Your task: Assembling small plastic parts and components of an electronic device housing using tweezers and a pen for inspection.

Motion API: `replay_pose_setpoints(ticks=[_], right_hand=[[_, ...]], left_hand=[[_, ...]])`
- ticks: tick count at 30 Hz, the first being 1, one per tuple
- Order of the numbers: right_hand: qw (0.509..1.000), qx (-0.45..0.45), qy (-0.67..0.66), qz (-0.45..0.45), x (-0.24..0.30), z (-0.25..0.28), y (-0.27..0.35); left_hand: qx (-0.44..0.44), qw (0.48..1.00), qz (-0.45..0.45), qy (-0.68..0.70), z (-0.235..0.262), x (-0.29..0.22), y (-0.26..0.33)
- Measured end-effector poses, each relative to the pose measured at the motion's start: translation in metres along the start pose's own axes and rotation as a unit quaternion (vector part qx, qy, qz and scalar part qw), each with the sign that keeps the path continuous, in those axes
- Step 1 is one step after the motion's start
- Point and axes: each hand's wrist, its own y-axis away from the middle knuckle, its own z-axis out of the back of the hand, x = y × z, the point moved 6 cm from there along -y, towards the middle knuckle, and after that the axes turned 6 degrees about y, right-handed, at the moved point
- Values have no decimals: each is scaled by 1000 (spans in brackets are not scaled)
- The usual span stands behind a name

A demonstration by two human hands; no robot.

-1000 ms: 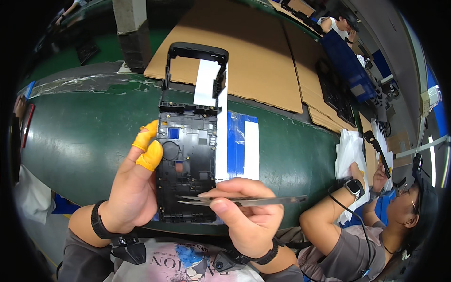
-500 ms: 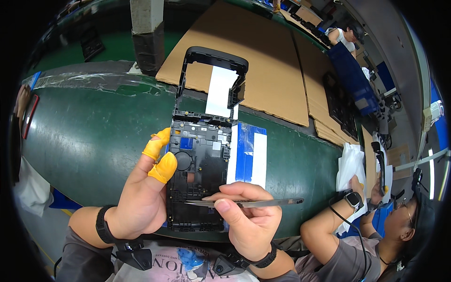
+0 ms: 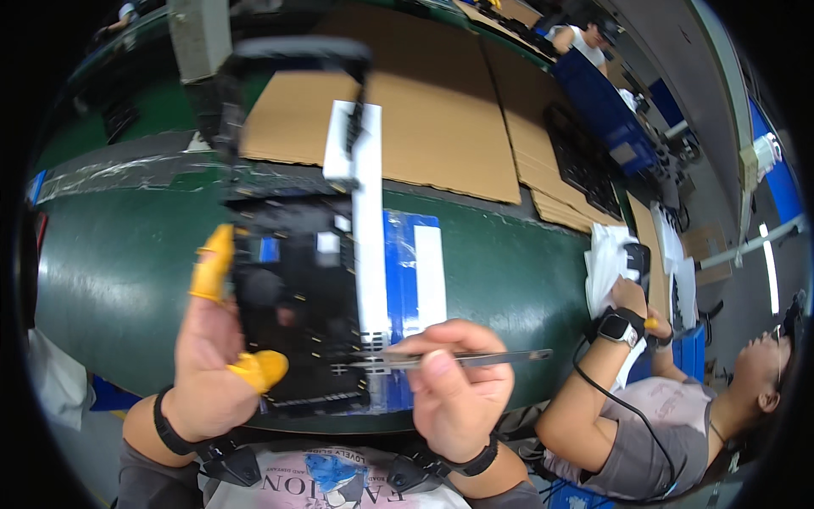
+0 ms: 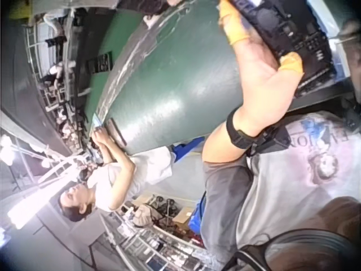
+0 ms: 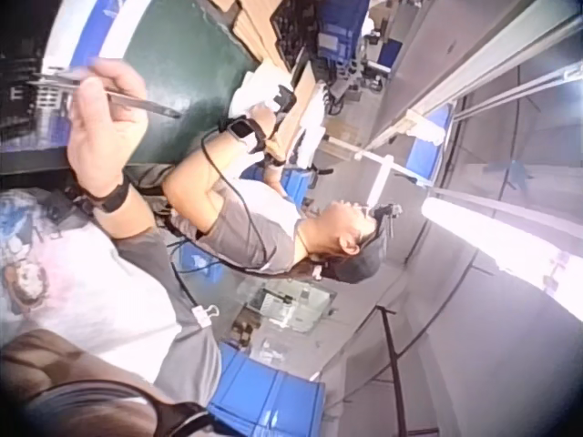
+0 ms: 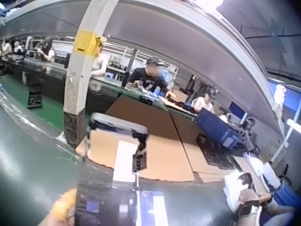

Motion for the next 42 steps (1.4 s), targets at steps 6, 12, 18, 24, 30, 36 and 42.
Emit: replay_pose_setpoints(ticks=[6,12,18,24,30,36,42], right_hand=[[985,-65,142,-79,-24,52,-9],[980,-66,155,-108,-33,54,-10],[977,-60,167,-121,-33,53,-10],[971,-66,176,-151,-33,53,-13],[981,-45,99,-160,-23,48,-13],[999,23,37,-28,26,-11,-1],[993,0,99,-58,2,-36,-5]], left_hand=[[-52,997,-58,6,7,-25,-8],[-122,985,-65,105,27,-23,-15],[-106,989,-72,71,17,-24,-18],[-89,990,-81,71,8,-19,-20],[-90,989,-18,117,6,-8,-15],[-21,970,142,194,-9,10,-8],[-17,971,140,193,-6,13,-6]])
